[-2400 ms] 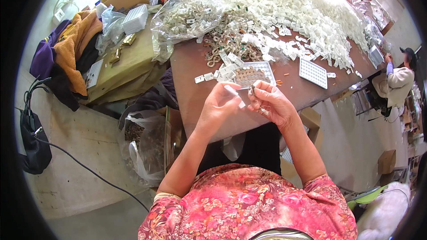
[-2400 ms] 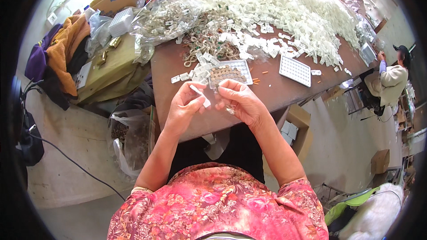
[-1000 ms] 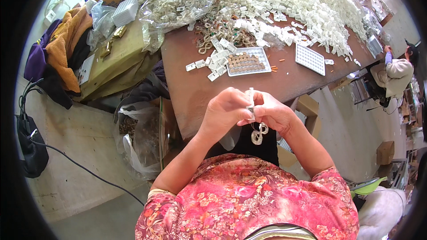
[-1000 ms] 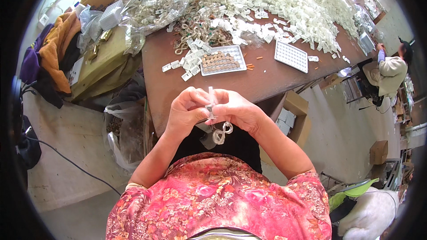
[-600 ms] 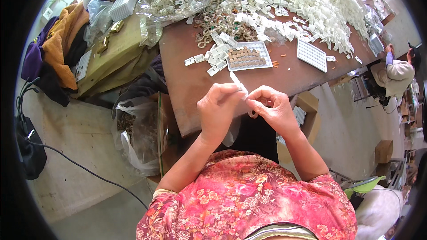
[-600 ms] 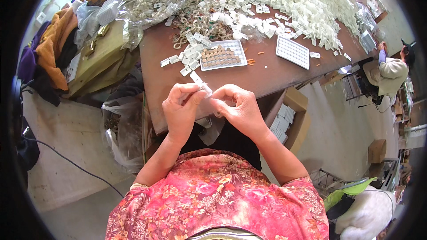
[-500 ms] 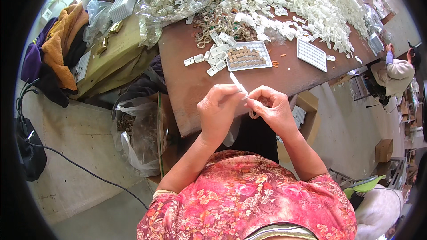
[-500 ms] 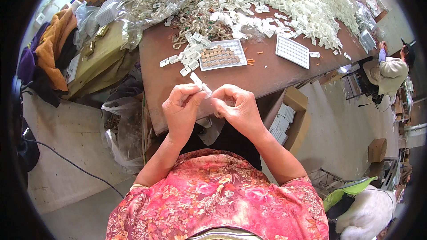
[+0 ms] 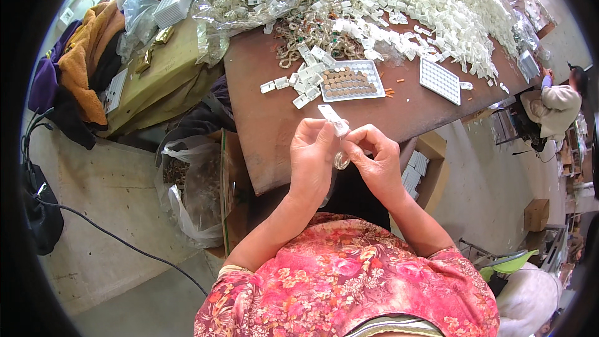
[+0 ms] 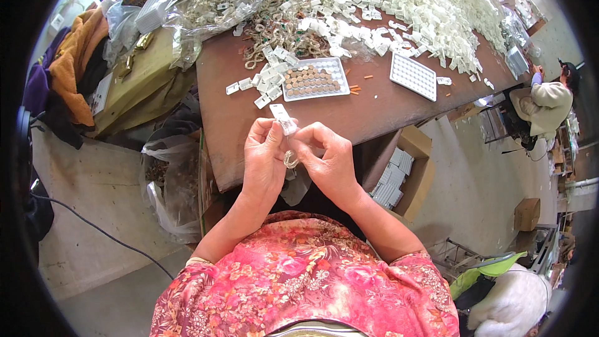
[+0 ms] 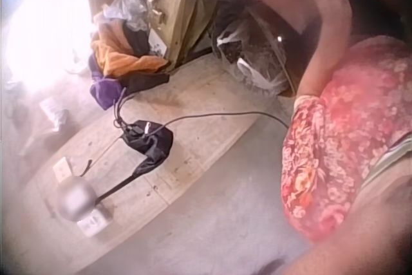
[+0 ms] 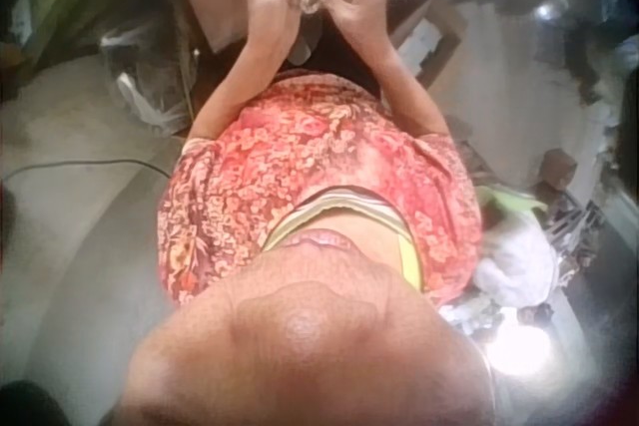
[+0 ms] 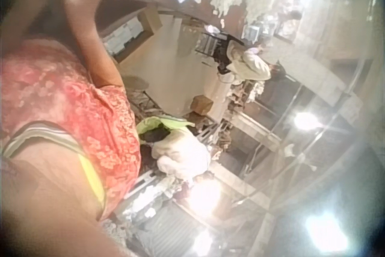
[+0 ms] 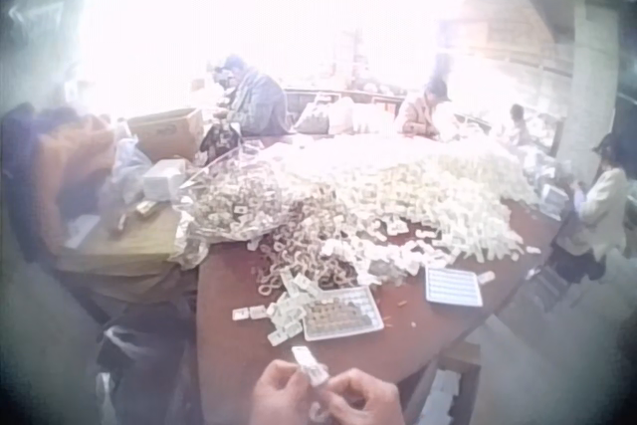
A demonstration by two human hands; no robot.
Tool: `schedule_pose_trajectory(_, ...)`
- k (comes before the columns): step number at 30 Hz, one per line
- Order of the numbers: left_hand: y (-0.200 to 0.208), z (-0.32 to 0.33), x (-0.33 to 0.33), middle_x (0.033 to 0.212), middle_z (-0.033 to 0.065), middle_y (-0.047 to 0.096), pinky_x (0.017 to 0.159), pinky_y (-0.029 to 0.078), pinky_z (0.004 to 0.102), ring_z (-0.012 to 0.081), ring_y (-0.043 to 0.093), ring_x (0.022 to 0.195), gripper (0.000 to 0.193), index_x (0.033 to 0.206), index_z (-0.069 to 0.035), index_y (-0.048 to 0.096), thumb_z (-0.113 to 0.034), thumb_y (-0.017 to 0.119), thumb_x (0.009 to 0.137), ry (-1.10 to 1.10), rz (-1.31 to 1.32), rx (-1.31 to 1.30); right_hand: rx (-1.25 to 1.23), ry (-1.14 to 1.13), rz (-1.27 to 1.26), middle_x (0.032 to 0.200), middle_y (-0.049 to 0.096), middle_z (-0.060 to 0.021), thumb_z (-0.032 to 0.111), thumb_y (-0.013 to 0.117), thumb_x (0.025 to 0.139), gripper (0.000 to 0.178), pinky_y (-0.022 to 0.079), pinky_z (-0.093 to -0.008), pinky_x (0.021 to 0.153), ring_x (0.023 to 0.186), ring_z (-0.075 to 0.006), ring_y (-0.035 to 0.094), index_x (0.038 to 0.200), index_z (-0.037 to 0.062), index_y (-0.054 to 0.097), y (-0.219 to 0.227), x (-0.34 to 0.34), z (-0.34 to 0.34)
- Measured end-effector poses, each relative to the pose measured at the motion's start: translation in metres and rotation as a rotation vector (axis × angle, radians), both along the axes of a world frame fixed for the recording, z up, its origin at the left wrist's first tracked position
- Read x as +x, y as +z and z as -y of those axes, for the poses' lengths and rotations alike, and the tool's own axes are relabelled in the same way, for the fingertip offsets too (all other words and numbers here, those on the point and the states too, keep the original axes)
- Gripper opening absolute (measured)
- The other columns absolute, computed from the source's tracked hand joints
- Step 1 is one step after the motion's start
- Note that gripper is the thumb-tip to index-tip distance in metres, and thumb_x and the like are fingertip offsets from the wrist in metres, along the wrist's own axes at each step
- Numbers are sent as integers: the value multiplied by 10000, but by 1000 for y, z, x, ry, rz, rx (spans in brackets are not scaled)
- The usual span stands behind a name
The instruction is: The person assembles small white plastic electronic components by hand at a cluttered workbench. They repeatedly pick up a component, attach a small metal piece, and place the assembled unit into a white tray. The process is continuous and repetitive throughout the clip.
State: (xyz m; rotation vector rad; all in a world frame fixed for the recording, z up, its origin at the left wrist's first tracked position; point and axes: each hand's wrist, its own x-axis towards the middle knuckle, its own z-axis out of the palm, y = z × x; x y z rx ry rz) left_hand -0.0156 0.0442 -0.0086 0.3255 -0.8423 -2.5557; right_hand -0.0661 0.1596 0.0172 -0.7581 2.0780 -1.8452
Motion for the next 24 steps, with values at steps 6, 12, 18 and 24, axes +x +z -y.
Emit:
schedule_pose_trajectory(6, -9, 0, -20, 1027, 105, 626, 813, 523, 328, 180, 626, 950, 127, 1028, -64, 487, -170, 542, 983, -114, -43, 105, -47, -181, -222, 875, 677, -72, 107, 660, 874, 132, 502, -272, 680, 745, -113, 621, 956, 4, 665, -10, -45, -10)
schedule_pose_trajectory(12, -25, 1, -45, 1008, 71, 612, 557, 411, 186, 80, 507, 674, 126, 1042, -86, 476, -200, 510, 1000, -176, -108, 157, 478, -279, -695, 845, 642, -74, 141, 672, 834, 106, 505, -362, 707, 794, -259, 626, 911, 75, 702, -24, -129, -12)
schedule_pose_trajectory(18, -31, 2, -47, 996, 75, 607, 501, 344, 171, 71, 446, 613, 125, 1054, -83, 479, -195, 501, 1003, -170, -151, 227, 615, -173, -809, 841, 633, -65, 165, 688, 808, 84, 499, -383, 727, 840, -268, 601, 848, 92, 694, -32, -146, -3)
schedule_pose_trajectory(24, -31, 1, -48, 1020, 90, 627, 557, 427, 204, 123, 588, 771, 145, 1077, -86, 501, -203, 519, 994, -161, -129, 251, 507, -101, -631, 828, 655, -128, 111, 674, 797, 97, 518, -387, 680, 752, -293, 645, 870, 47, 672, -24, -162, 4)
